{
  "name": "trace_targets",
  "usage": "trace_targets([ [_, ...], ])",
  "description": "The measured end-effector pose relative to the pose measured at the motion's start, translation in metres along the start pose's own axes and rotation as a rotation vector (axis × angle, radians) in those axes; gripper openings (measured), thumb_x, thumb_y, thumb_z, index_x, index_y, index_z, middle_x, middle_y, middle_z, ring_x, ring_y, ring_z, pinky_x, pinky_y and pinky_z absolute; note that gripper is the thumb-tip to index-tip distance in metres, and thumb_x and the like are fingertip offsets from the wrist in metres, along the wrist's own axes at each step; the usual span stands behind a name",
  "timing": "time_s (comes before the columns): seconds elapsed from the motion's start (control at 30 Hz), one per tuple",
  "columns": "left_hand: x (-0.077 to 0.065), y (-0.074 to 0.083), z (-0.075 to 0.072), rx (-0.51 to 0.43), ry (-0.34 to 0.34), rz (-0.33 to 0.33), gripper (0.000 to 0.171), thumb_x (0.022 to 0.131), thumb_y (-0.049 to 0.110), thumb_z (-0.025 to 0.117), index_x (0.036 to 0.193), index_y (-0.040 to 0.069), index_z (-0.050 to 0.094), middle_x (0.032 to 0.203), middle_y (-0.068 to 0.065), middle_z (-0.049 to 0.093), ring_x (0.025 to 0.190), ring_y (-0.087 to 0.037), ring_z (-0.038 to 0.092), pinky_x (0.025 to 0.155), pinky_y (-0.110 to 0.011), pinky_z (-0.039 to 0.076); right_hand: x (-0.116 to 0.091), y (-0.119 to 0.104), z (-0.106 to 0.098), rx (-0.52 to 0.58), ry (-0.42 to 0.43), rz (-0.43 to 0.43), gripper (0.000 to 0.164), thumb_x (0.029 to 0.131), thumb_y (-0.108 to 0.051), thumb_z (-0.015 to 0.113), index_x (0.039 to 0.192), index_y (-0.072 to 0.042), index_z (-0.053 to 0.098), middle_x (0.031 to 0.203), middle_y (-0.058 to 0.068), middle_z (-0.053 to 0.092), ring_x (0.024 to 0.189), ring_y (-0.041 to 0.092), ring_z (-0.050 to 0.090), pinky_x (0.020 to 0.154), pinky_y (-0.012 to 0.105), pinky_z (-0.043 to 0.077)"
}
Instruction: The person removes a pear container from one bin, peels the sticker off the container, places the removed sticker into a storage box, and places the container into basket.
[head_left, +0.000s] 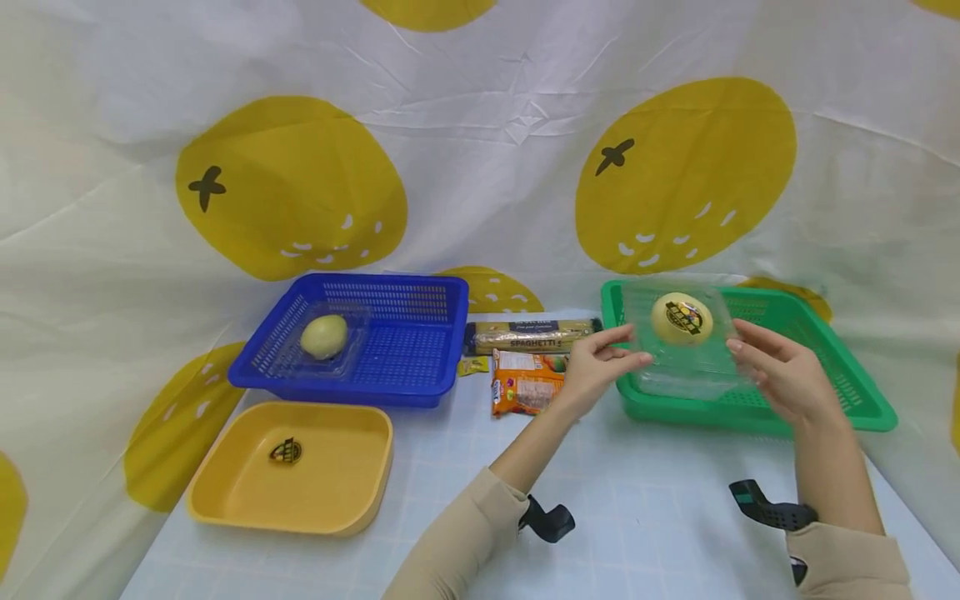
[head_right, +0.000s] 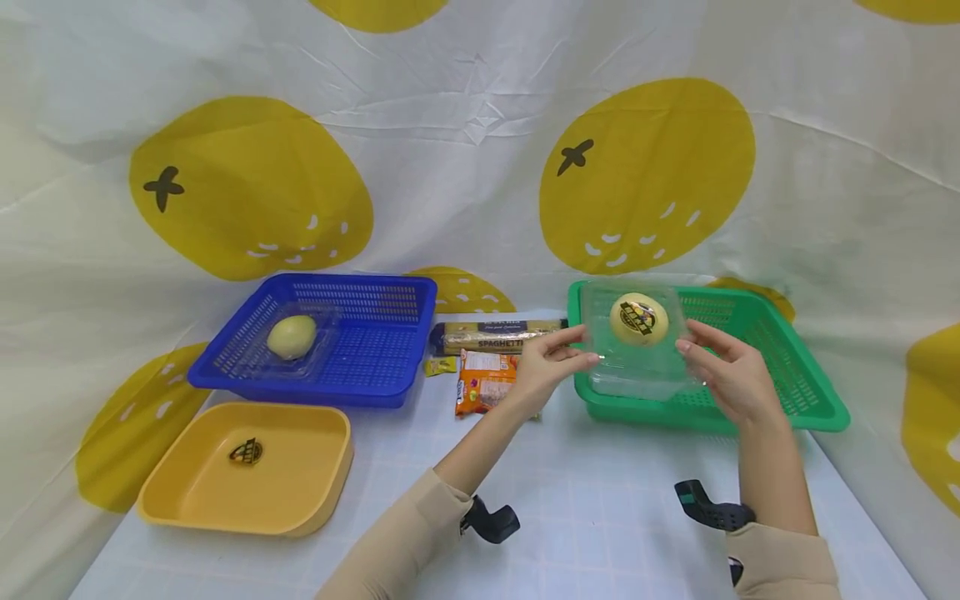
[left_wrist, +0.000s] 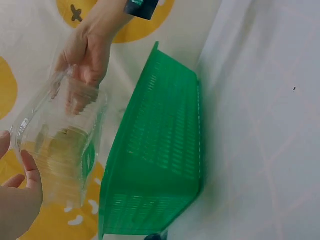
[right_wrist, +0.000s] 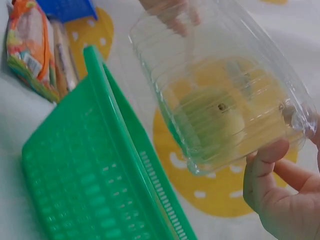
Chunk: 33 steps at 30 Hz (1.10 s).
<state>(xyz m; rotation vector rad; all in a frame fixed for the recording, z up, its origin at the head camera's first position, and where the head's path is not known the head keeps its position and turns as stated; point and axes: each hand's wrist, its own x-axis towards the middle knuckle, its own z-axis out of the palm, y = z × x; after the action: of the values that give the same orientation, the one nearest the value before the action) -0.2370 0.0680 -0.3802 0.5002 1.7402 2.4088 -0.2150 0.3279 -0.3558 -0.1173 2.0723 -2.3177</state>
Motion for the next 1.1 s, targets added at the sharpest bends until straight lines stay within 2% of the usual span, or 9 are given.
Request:
trace_targets([
  [0.17, -0.017, 0.005, -0.012, -0.015, 0.020, 0.004, 0.045, 0.080, -0.006, 0.069, 0.124, -0.001, 0.059, 0.116, -0.012, 0.063, 0.079, -0.005, 0.060, 0.076, -0.022, 0.053, -0.008, 0.007, 0.021, -0.007, -0.022, -0.086, 0.037, 0.093, -0.006, 0.057, 0.126, -0.021, 0.056, 0.101, -0.003, 0.049, 0.059, 0.005, 0.043, 0.051, 0.016, 0.038],
  [0.3, -0.033, 0.008, -0.024, -0.025, 0.028, 0.009, 0.045, 0.080, -0.008, 0.068, 0.123, -0.002, 0.059, 0.114, -0.018, 0.063, 0.078, -0.006, 0.061, 0.078, -0.025, 0.054, -0.017, 0.013, 0.038, -0.018, -0.011, -0.103, 0.044, 0.092, -0.006, 0.059, 0.134, -0.014, 0.051, 0.102, -0.003, 0.050, 0.054, 0.005, 0.040, 0.047, 0.022, 0.030],
  [0.47, -0.051, 0.008, -0.038, -0.073, 0.032, 0.012, 0.045, 0.079, -0.011, 0.066, 0.123, -0.006, 0.057, 0.111, -0.021, 0.062, 0.078, -0.008, 0.062, 0.074, -0.023, 0.054, -0.029, 0.020, 0.059, -0.031, -0.003, -0.133, 0.050, 0.091, -0.004, 0.059, 0.139, -0.007, 0.044, 0.104, -0.003, 0.051, 0.062, 0.003, 0.047, 0.050, 0.019, 0.038],
  [0.57, -0.062, 0.008, -0.045, -0.088, 0.043, 0.007, 0.046, 0.079, -0.011, 0.066, 0.124, -0.008, 0.056, 0.117, -0.019, 0.061, 0.079, -0.009, 0.061, 0.074, -0.021, 0.054, -0.033, 0.024, 0.071, -0.056, 0.010, -0.145, 0.052, 0.091, -0.005, 0.060, 0.140, -0.006, 0.043, 0.106, -0.002, 0.049, 0.072, 0.003, 0.053, 0.059, 0.015, 0.047],
  [0.77, -0.082, 0.007, -0.057, -0.099, 0.081, -0.003, 0.045, 0.078, -0.013, 0.064, 0.122, -0.012, 0.054, 0.114, -0.020, 0.060, 0.079, -0.009, 0.058, 0.074, -0.021, 0.053, -0.042, 0.032, 0.092, -0.105, 0.040, -0.163, 0.058, 0.089, -0.003, 0.062, 0.141, 0.004, 0.036, 0.107, 0.002, 0.046, 0.071, 0.003, 0.056, 0.059, 0.015, 0.046],
  [0.9, -0.094, 0.005, -0.066, -0.113, 0.089, 0.016, 0.047, 0.078, -0.015, 0.062, 0.123, -0.015, 0.051, 0.116, -0.017, 0.058, 0.082, -0.010, 0.058, 0.074, -0.020, 0.053, -0.048, 0.038, 0.106, -0.124, 0.046, -0.161, 0.060, 0.088, -0.001, 0.063, 0.140, 0.008, 0.034, 0.108, 0.004, 0.044, 0.069, 0.002, 0.054, 0.058, 0.014, 0.046],
  [1.1, -0.113, 0.005, -0.079, -0.140, 0.110, 0.025, 0.049, 0.077, -0.017, 0.060, 0.124, -0.019, 0.047, 0.110, -0.010, 0.059, 0.081, -0.010, 0.058, 0.072, -0.019, 0.052, -0.057, 0.047, 0.127, -0.094, 0.052, -0.192, 0.058, 0.085, 0.006, 0.062, 0.137, 0.011, 0.036, 0.105, 0.006, 0.045, 0.069, 0.004, 0.054, 0.054, 0.015, 0.043],
])
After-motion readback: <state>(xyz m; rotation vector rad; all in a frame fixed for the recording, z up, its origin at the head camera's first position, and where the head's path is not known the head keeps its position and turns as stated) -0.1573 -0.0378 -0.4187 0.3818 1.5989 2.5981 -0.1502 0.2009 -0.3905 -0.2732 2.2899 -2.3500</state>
